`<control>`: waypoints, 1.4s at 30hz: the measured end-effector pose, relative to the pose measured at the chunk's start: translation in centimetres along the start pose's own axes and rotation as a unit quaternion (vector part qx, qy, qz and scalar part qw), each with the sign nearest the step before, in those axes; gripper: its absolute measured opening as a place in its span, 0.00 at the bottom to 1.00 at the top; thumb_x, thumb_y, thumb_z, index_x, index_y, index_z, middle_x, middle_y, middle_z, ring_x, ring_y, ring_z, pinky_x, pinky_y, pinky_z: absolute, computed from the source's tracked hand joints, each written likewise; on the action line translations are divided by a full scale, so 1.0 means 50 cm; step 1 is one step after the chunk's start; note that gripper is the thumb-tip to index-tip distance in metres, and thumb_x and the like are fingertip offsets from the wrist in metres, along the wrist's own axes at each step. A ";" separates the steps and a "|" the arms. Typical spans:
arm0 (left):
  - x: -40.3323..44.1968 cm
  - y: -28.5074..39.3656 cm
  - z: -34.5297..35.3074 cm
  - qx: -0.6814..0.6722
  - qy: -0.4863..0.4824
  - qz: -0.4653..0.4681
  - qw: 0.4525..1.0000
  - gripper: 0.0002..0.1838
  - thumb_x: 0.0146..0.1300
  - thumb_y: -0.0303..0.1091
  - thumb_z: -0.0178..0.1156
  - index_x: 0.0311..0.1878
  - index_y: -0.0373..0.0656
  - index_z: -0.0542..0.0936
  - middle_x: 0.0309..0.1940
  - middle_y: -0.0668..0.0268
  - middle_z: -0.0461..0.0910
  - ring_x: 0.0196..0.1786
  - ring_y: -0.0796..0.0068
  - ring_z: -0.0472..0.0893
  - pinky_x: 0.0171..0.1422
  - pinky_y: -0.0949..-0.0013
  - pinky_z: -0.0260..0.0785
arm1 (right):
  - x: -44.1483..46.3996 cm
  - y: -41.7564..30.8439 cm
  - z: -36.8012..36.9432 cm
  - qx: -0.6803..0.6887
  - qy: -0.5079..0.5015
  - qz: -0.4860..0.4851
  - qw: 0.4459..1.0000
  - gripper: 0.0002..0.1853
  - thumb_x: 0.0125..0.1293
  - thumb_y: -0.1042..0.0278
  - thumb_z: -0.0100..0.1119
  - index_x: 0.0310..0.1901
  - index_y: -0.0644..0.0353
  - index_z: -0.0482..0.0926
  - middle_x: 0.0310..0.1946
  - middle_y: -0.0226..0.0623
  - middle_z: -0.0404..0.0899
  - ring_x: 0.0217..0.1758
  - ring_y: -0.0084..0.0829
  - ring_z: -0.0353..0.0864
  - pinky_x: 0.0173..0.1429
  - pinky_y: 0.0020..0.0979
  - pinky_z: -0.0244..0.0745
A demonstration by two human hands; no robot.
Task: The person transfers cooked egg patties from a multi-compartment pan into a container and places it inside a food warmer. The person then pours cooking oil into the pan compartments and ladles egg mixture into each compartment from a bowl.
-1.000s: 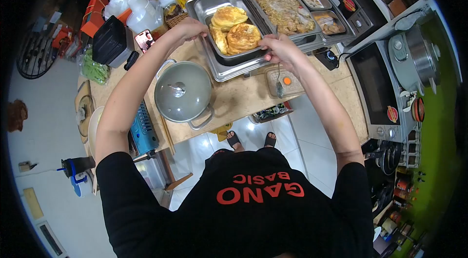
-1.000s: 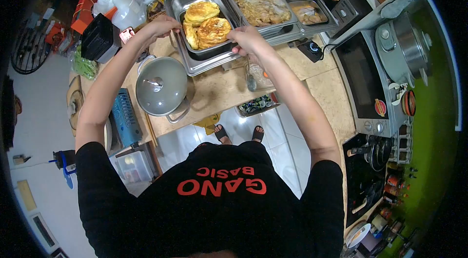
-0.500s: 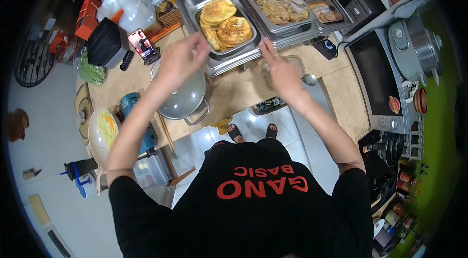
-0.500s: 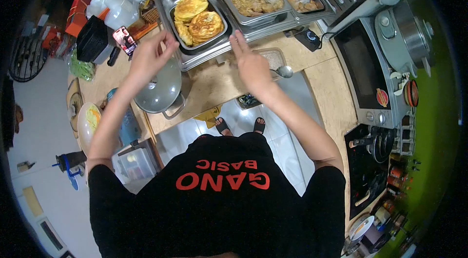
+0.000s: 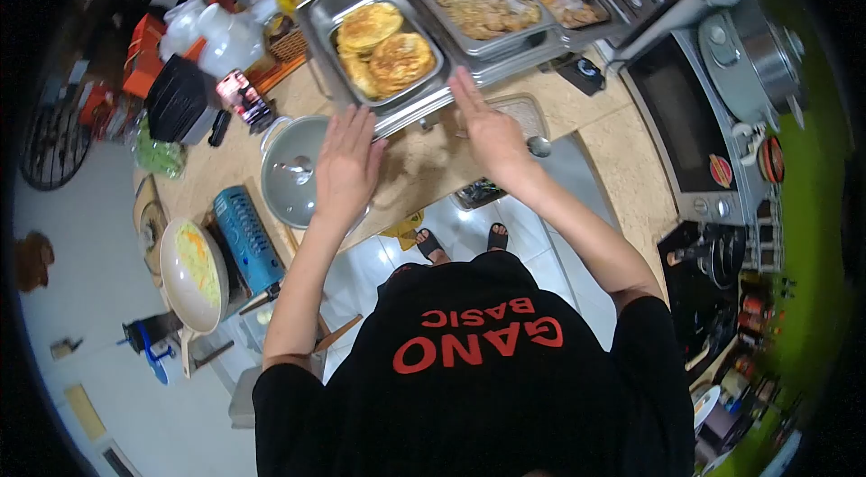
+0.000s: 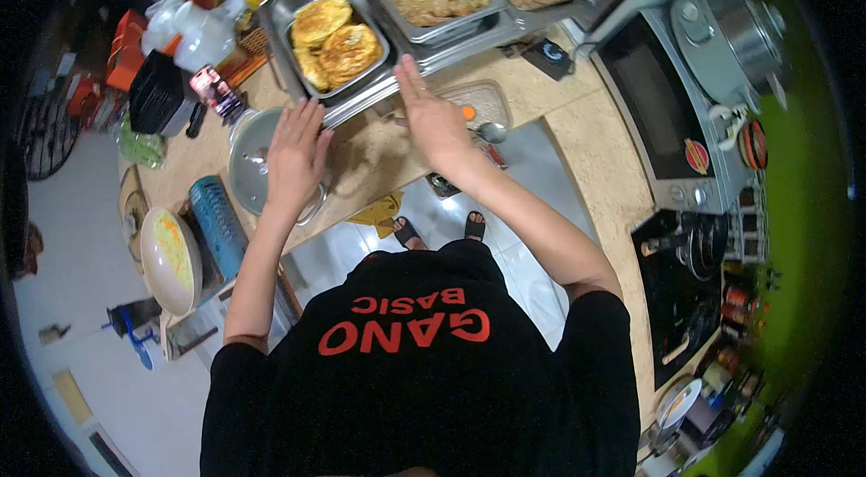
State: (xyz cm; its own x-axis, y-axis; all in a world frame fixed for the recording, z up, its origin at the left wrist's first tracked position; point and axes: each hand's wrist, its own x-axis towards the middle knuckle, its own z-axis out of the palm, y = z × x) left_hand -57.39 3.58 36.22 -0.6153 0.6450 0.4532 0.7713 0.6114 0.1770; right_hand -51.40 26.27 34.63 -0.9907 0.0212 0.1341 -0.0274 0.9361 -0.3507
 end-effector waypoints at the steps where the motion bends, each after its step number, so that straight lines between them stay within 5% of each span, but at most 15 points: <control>1: -0.003 0.000 0.001 0.003 -0.007 -0.008 1.000 0.18 0.61 0.32 0.59 0.53 0.33 0.76 0.56 0.52 0.75 0.62 0.53 0.72 0.70 0.53 0.59 | 0.001 0.004 0.007 0.008 0.003 -0.007 1.000 0.40 0.51 0.83 0.49 0.70 0.67 0.53 0.74 0.45 0.45 0.38 0.47 0.83 0.39 0.41 0.79; 7: -0.002 0.011 0.006 0.034 -0.019 0.009 0.999 0.20 0.64 0.33 0.57 0.56 0.31 0.75 0.58 0.49 0.74 0.64 0.54 0.71 0.71 0.54 0.58 | -0.009 0.023 0.017 0.048 0.042 -0.043 0.997 0.40 0.51 0.83 0.47 0.70 0.69 0.52 0.73 0.54 0.44 0.36 0.48 0.83 0.39 0.42 0.79; 13: -0.004 0.013 0.002 0.049 -0.031 0.009 0.998 0.21 0.64 0.33 0.57 0.57 0.31 0.74 0.58 0.48 0.73 0.65 0.53 0.70 0.71 0.54 0.58 | -0.008 0.015 0.015 0.070 0.043 -0.037 0.996 0.41 0.49 0.83 0.50 0.69 0.69 0.53 0.73 0.50 0.45 0.36 0.49 0.83 0.39 0.41 0.79; 18: -0.003 0.023 -0.004 0.044 -0.041 -0.001 0.998 0.22 0.64 0.33 0.57 0.58 0.31 0.73 0.61 0.50 0.71 0.66 0.54 0.68 0.72 0.54 0.57 | -0.029 0.019 -0.014 0.158 0.050 0.018 0.986 0.42 0.49 0.85 0.53 0.70 0.63 0.54 0.75 0.44 0.43 0.45 0.50 0.80 0.46 0.43 0.77; 23: -0.002 0.034 -0.006 0.049 -0.054 -0.013 0.997 0.23 0.64 0.33 0.57 0.60 0.33 0.72 0.62 0.51 0.70 0.67 0.56 0.68 0.73 0.54 0.56 | -0.046 0.114 -0.060 0.124 0.070 0.096 0.985 0.43 0.49 0.84 0.54 0.71 0.62 0.52 0.75 0.40 0.43 0.47 0.49 0.79 0.46 0.43 0.77; 25: 0.003 0.042 -0.009 0.052 -0.072 -0.033 0.996 0.24 0.64 0.34 0.57 0.60 0.32 0.72 0.62 0.50 0.70 0.67 0.55 0.68 0.73 0.53 0.55 | -0.012 0.210 -0.056 0.057 0.163 0.136 0.976 0.42 0.51 0.82 0.55 0.71 0.62 0.52 0.75 0.40 0.43 0.47 0.47 0.80 0.45 0.43 0.77; 30: -0.001 0.076 -0.009 0.074 -0.070 -0.061 0.993 0.27 0.64 0.36 0.58 0.64 0.34 0.68 0.66 0.52 0.66 0.70 0.55 0.63 0.74 0.53 0.52 | 0.037 0.364 -0.100 -0.068 0.117 0.115 0.984 0.36 0.55 0.80 0.48 0.69 0.67 0.54 0.73 0.47 0.48 0.42 0.43 0.83 0.40 0.39 0.79; 32: -0.008 0.092 -0.006 0.081 -0.071 -0.074 0.991 0.28 0.64 0.36 0.57 0.66 0.36 0.66 0.68 0.54 0.63 0.72 0.55 0.60 0.75 0.53 0.50 | 0.043 0.376 -0.103 -0.049 0.074 0.113 0.990 0.37 0.59 0.78 0.49 0.71 0.63 0.51 0.74 0.39 0.47 0.45 0.47 0.81 0.44 0.42 0.78; 42: -0.056 0.208 -0.007 0.053 -0.040 -0.150 0.986 0.29 0.60 0.32 0.61 0.66 0.42 0.67 0.71 0.55 0.57 0.74 0.52 0.55 0.76 0.49 0.46 | 0.039 0.377 -0.095 -0.038 0.091 0.105 0.990 0.39 0.58 0.78 0.51 0.71 0.67 0.48 0.74 0.42 0.46 0.38 0.46 0.83 0.38 0.39 0.79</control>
State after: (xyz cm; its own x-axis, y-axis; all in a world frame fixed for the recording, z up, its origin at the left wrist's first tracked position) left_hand -47.60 7.97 37.07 -0.8275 0.4588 0.3237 0.5335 0.8222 0.1984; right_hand -53.22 45.64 32.70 -0.9330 0.2743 0.2328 0.1933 0.9279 -0.3186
